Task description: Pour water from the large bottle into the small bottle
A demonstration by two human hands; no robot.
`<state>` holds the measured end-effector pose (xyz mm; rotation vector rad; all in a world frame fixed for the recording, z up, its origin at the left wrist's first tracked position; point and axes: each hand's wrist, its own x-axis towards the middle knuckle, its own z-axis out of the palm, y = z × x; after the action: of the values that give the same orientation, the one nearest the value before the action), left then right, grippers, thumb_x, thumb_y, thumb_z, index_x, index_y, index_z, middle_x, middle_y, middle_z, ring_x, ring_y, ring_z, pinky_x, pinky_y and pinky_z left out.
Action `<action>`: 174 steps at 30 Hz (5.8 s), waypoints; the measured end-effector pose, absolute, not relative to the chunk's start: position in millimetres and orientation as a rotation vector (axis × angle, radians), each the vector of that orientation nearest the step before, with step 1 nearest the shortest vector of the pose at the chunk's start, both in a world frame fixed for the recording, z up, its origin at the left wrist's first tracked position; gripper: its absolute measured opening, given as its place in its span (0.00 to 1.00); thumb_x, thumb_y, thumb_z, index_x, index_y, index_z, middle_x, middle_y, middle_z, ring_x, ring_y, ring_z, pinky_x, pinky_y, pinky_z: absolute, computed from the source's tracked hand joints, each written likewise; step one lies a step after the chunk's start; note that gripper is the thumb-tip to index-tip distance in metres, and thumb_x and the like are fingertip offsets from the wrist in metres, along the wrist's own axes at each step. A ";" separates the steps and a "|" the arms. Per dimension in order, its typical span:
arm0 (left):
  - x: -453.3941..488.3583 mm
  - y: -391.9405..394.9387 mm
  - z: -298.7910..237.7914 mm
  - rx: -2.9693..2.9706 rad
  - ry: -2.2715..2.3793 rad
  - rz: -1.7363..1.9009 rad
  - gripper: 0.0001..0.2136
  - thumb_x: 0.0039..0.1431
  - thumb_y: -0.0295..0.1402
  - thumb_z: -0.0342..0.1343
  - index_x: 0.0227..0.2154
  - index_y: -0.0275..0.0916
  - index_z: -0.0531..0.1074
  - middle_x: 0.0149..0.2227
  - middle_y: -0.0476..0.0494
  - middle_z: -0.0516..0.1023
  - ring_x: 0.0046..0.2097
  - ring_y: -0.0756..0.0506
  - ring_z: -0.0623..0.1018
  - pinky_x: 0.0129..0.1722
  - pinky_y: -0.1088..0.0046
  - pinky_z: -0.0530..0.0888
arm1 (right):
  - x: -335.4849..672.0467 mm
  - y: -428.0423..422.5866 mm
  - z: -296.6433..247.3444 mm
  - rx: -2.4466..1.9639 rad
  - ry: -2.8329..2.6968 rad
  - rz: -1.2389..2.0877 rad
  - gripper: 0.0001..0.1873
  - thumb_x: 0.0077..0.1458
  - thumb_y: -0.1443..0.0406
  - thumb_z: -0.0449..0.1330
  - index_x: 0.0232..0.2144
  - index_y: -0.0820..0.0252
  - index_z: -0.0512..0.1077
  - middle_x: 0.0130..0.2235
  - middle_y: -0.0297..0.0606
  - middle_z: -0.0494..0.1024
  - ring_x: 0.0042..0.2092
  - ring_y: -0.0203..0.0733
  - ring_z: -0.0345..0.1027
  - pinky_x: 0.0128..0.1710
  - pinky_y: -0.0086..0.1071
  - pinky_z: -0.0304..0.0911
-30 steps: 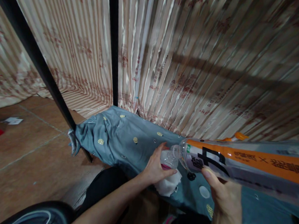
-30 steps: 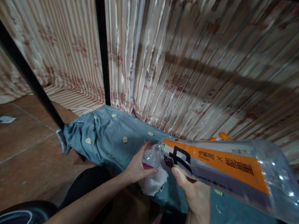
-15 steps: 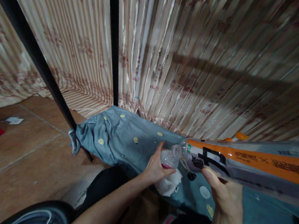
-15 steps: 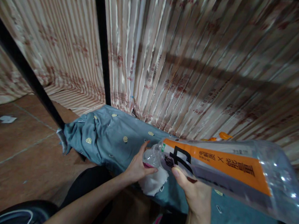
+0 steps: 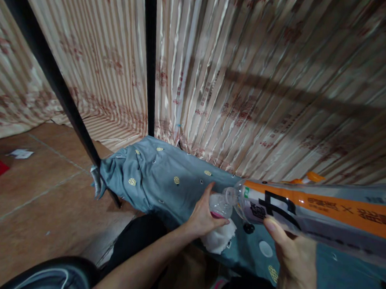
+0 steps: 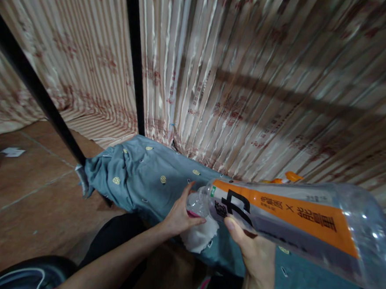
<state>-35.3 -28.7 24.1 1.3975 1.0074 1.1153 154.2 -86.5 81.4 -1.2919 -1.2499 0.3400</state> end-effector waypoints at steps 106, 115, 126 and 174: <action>-36.4 -23.8 18.0 1.528 0.981 1.145 0.50 0.41 0.36 0.75 0.67 0.40 0.56 0.52 0.37 0.78 0.57 0.34 0.76 0.62 0.52 0.69 | 165.7 -86.3 70.1 -1.345 -1.286 0.302 0.16 0.41 0.53 0.74 0.25 0.55 0.78 0.28 0.38 0.78 0.44 0.54 0.74 0.62 0.55 0.56; -37.5 -24.2 16.4 1.531 0.973 1.148 0.50 0.41 0.37 0.75 0.67 0.37 0.56 0.53 0.35 0.78 0.58 0.33 0.76 0.62 0.50 0.69 | 154.1 -85.9 80.5 -1.287 -1.139 0.378 0.23 0.36 0.54 0.76 0.35 0.57 0.79 0.35 0.40 0.80 0.46 0.55 0.74 0.60 0.56 0.58; -39.7 -24.4 15.9 1.530 0.946 1.127 0.50 0.44 0.43 0.73 0.67 0.37 0.54 0.55 0.34 0.76 0.59 0.33 0.75 0.63 0.51 0.68 | 156.1 -84.4 81.7 -1.284 -1.205 0.329 0.19 0.38 0.54 0.75 0.30 0.57 0.78 0.32 0.40 0.80 0.50 0.56 0.72 0.62 0.55 0.56; -44.6 -14.5 18.6 1.384 1.040 1.157 0.31 0.71 0.48 0.35 0.56 0.33 0.75 0.52 0.35 0.82 0.56 0.37 0.79 0.62 0.58 0.71 | 151.6 -85.8 85.4 -1.317 -1.213 0.286 0.18 0.37 0.54 0.74 0.27 0.57 0.77 0.27 0.36 0.77 0.38 0.51 0.74 0.59 0.53 0.59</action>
<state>-44.6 -14.5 18.6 1.3842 1.0400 1.1571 151.6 -85.8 85.4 -1.3166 -1.2128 0.2860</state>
